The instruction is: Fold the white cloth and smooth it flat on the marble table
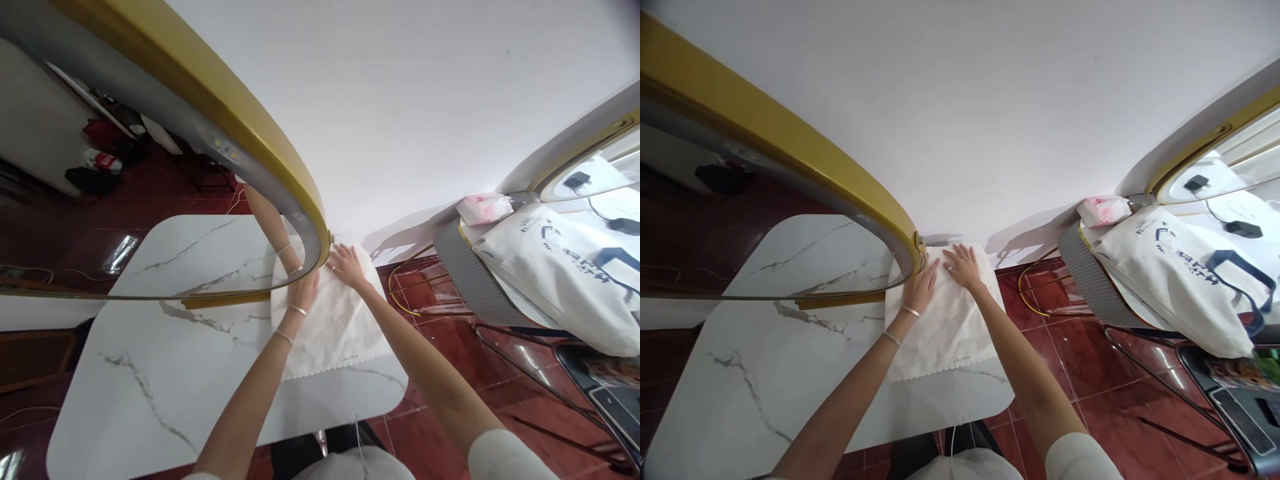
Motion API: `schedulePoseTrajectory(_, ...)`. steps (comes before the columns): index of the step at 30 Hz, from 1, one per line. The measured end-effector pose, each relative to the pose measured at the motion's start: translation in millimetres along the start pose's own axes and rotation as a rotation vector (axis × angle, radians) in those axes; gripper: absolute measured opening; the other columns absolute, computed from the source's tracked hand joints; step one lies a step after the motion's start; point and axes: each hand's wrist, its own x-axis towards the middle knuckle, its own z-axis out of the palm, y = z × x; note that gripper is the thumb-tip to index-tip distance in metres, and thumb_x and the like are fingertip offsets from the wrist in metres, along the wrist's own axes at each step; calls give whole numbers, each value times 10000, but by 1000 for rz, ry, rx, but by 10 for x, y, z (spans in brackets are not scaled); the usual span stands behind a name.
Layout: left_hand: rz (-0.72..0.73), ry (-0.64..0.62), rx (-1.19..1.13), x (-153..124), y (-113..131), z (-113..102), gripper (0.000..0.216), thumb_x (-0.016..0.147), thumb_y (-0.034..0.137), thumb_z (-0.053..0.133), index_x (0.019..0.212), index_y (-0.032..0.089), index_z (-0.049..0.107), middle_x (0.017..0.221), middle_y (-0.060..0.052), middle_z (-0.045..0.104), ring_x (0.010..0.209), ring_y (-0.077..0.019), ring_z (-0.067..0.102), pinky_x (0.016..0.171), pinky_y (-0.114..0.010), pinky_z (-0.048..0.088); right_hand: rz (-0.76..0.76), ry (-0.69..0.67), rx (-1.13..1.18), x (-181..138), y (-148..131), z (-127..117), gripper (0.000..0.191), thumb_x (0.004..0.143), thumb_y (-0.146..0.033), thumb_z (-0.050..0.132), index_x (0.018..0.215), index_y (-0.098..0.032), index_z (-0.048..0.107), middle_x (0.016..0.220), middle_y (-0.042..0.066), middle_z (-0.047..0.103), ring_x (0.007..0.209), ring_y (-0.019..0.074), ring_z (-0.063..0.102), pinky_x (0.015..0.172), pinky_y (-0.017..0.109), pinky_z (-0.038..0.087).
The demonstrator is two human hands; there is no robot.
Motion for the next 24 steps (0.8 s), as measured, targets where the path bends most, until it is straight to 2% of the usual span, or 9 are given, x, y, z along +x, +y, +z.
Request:
schedulePoseTrajectory(3, 1, -9, 77, -589, 165, -71, 546, 921, 426, 476, 1424, 222, 423, 1521, -121, 348, 1406, -298, 306, 1136, -479, 253, 33, 57, -42, -445, 79, 17, 506, 982, -390, 373, 1466, -247, 352, 1564, 78, 233, 1452, 265, 152, 1168, 515, 118)
schedulePoseTrajectory(5, -38, -15, 121, -1065, 278, -146, 602, 906, 442, 506, 1458, 252, 359, 1569, -99, 242, 1438, -299, 231, 1154, -509, 201, 38, 156, -105, -918, 54, 80, 498, 1000, -365, 310, 1484, -248, 309, 1571, 64, 214, 1460, 243, 119, 1170, 499, 119)
schedulePoseTrajectory(7, -70, -29, 154, -1498, 375, -213, 601, 912, 417, 505, 1470, 283, 326, 1584, -82, 197, 1444, -294, 219, 1154, -518, 192, 34, 208, -142, -1398, -17, 158, 520, 997, -341, 316, 1505, -258, 244, 1576, 58, 198, 1463, 237, 100, 1167, 486, 137)
schedulePoseTrajectory(9, -85, -49, 171, -1797, 439, -254, 600, 913, 396, 508, 1472, 292, 318, 1588, -80, 179, 1443, -291, 222, 1151, -511, 200, 42, 216, -165, -1752, -90, 219, 564, 988, -341, 332, 1522, -263, 169, 1586, 62, 156, 1463, 254, 95, 1160, 499, 143)
schedulePoseTrajectory(11, -89, -53, 173, -1908, 461, -258, 602, 908, 388, 515, 1470, 285, 326, 1590, -85, 171, 1443, -296, 219, 1149, -509, 208, 40, 204, -178, -1884, -121, 245, 616, 972, -407, 367, 1527, -257, 145, 1589, 72, 136, 1461, 276, 97, 1154, 511, 144)
schedulePoseTrajectory(14, -90, -36, 148, -1722, 426, -203, 599, 902, 399, 516, 1464, 278, 345, 1588, -89, 172, 1446, -307, 207, 1152, -518, 206, 19, 196, -188, -1648, -43, 221, 660, 944, -515, 388, 1518, -250, 198, 1586, 78, 154, 1459, 288, 102, 1150, 513, 142)
schedulePoseTrajectory(20, -121, 4, 106, -787, 316, 0, 562, 914, 428, 486, 1439, 250, 397, 1576, -97, 217, 1454, -302, 178, 1158, -517, 202, 55, 165, -158, -584, 255, 91, 609, 949, -529, 355, 1487, -248, 301, 1570, 80, 218, 1445, 280, 146, 1142, 516, 129)
schedulePoseTrajectory(22, -116, -11, 99, -605, 301, 39, 528, 930, 391, 461, 1434, 242, 406, 1575, -97, 221, 1454, -297, 180, 1155, -506, 213, 71, 197, -117, -411, 282, 68, 586, 957, -509, 345, 1470, -226, 337, 1551, 102, 261, 1428, 299, 181, 1132, 548, 124)
schedulePoseTrajectory(24, -73, -39, 94, -590, 296, 33, 486, 948, 338, 422, 1425, 247, 418, 1571, -93, 237, 1452, -273, 200, 1161, -490, 201, 77, 244, -73, -434, 263, 62, 529, 974, -449, 321, 1428, -194, 410, 1496, 129, 353, 1390, 300, 256, 1120, 536, 174)
